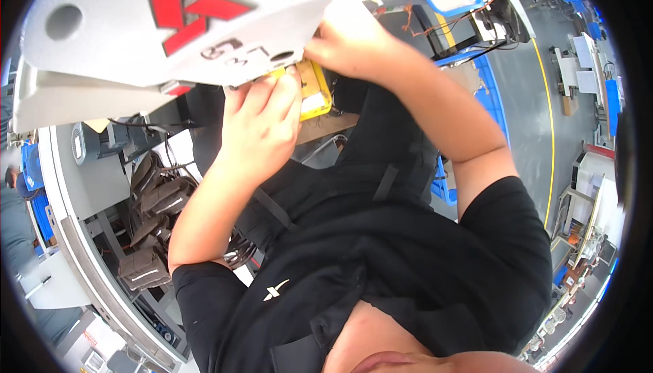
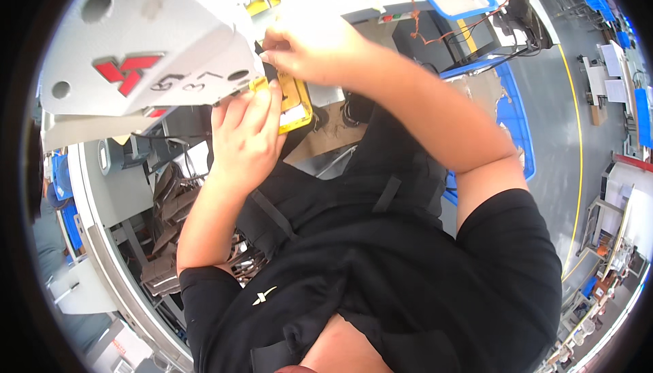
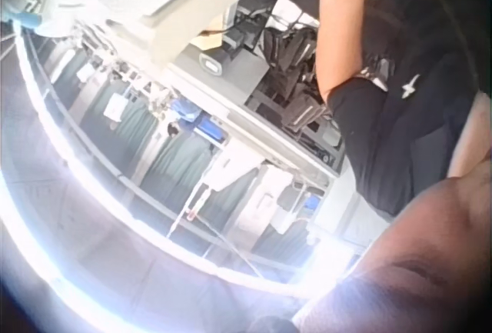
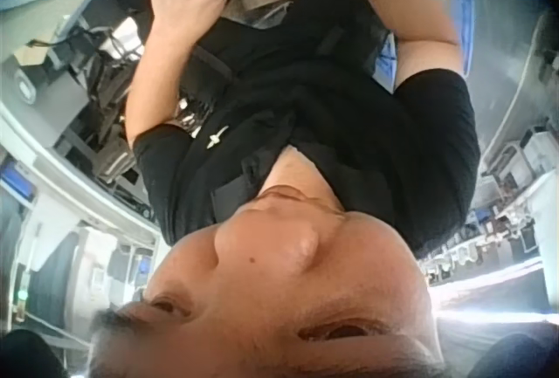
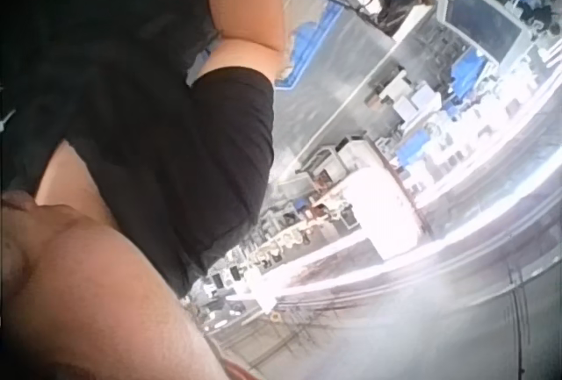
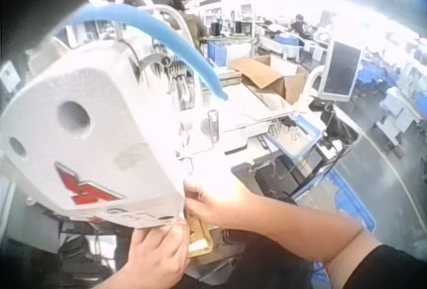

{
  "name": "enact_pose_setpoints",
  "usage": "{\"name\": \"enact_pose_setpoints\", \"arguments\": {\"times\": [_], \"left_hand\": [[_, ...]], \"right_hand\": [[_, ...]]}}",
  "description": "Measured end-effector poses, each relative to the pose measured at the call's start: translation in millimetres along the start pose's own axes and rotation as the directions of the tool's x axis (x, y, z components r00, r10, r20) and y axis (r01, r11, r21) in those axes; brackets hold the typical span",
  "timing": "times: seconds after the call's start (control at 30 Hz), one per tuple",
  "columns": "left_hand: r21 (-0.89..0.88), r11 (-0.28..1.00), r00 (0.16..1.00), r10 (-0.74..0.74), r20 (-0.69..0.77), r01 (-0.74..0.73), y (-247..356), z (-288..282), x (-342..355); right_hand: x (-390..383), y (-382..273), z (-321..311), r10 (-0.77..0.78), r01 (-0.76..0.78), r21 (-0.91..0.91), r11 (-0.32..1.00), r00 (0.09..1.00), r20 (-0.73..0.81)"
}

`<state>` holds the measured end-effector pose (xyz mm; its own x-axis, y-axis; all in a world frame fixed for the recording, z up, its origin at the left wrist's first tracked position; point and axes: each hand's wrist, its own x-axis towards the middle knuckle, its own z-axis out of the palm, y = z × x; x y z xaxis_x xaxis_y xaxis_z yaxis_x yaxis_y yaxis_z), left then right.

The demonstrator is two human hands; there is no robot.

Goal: Assembling and sewing a small zippered pouch using an industrial sewing machine.

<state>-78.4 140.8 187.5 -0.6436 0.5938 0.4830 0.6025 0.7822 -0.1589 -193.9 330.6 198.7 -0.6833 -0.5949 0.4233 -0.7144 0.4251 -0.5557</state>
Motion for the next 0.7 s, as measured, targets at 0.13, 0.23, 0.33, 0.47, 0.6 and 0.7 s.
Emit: {"name": "enact_pose_setpoints", "arguments": {"times": [0.13, 0.23, 0.33, 0.47, 0.6, 0.7], "left_hand": [[-0.076, 0.993, 0.996, -0.088, 0.015, 0.089, 10, 2, -2], [-0.072, 0.992, 0.994, -0.101, 0.028, 0.103, 9, -2, -5], [-0.029, 0.994, 0.993, -0.108, 0.045, 0.109, 6, 0, -9], [-0.033, 0.995, 0.994, -0.097, 0.045, 0.098, 5, -1, -3], [0.017, 0.998, 0.999, -0.053, 0.000, 0.053, 6, -1, 0], [0.006, 0.991, 0.990, -0.134, 0.040, 0.134, 14, -5, -1]], "right_hand": [[-26, -9, -1, -0.209, 0.175, -0.146, 0.974, 0.943, -0.260], [-34, -14, 5, -0.220, 0.197, -0.141, 0.970, 0.960, -0.171], [-32, -23, 5, -0.227, 0.197, -0.247, 0.949, 0.969, -0.102], [-26, -23, -4, -0.203, 0.196, -0.262, 0.945, 0.979, 0.001], [-28, -23, -4, -0.114, 0.125, -0.233, 0.964, 0.992, 0.059], [-36, 0, 0, -0.180, 0.189, 0.061, 0.980, 0.975, -0.129]]}}
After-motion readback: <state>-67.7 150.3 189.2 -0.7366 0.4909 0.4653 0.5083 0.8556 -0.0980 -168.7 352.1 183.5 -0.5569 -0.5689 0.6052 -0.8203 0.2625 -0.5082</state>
